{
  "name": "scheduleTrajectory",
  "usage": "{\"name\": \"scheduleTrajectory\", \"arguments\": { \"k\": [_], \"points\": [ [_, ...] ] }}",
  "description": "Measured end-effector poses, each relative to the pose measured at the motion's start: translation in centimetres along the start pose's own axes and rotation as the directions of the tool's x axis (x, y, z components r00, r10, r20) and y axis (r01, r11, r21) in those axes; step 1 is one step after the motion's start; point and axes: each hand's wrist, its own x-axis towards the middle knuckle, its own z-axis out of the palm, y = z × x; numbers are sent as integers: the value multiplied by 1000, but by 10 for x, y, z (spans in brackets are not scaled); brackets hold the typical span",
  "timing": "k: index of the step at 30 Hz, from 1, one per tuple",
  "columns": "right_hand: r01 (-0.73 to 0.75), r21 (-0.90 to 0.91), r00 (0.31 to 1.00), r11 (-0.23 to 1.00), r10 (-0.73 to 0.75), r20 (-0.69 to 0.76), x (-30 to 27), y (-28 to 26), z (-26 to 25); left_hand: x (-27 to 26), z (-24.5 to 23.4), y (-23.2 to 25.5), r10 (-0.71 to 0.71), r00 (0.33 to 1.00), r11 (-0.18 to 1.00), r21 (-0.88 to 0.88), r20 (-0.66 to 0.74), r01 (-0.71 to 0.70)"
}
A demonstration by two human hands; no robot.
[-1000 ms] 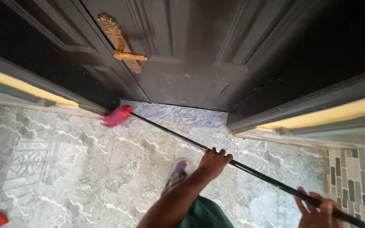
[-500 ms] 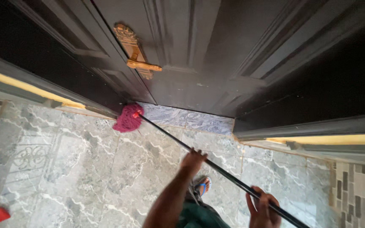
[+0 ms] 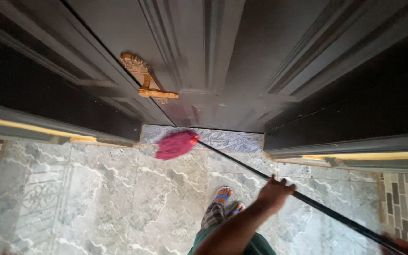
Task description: The person mops a tiled floor using a mop, moving it across the surface and around a balcony area.
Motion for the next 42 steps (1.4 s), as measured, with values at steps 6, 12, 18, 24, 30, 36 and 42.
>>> {"name": "scheduleTrajectory", "arguments": {
  "k": [6, 12, 18, 24, 30, 36, 42],
  "points": [
    [-55, 24, 998, 998, 54, 33, 5, 25, 22, 15, 26, -29, -163, 978, 976, -123, 128, 178],
    [-170, 39, 972, 985, 161, 168, -27, 68, 101, -33, 4, -167, -315, 948, 947, 91, 56, 309],
    [-300, 105, 941, 948, 277, 194, -30, 39, 140, -71, -47, -186, -507, 860, 862, 54, 63, 504],
    [-46, 22, 999, 999, 46, 15, -2, 13, 40, -12, 49, -114, -160, 985, 958, 232, -65, 170],
    [-74, -208, 997, 975, 72, -15, 54, -20, -129, 48, 57, 52, -47, 993, 996, 86, 106, 38],
    [67, -209, 995, 976, -81, -58, 59, -56, -160, 89, 31, 140, 132, 987, 967, -232, 91, -108],
    [119, -109, 988, 987, -128, -82, 57, -59, -139, 95, 46, 120, 95, 983, 982, -179, 158, -66]
  ]
}}
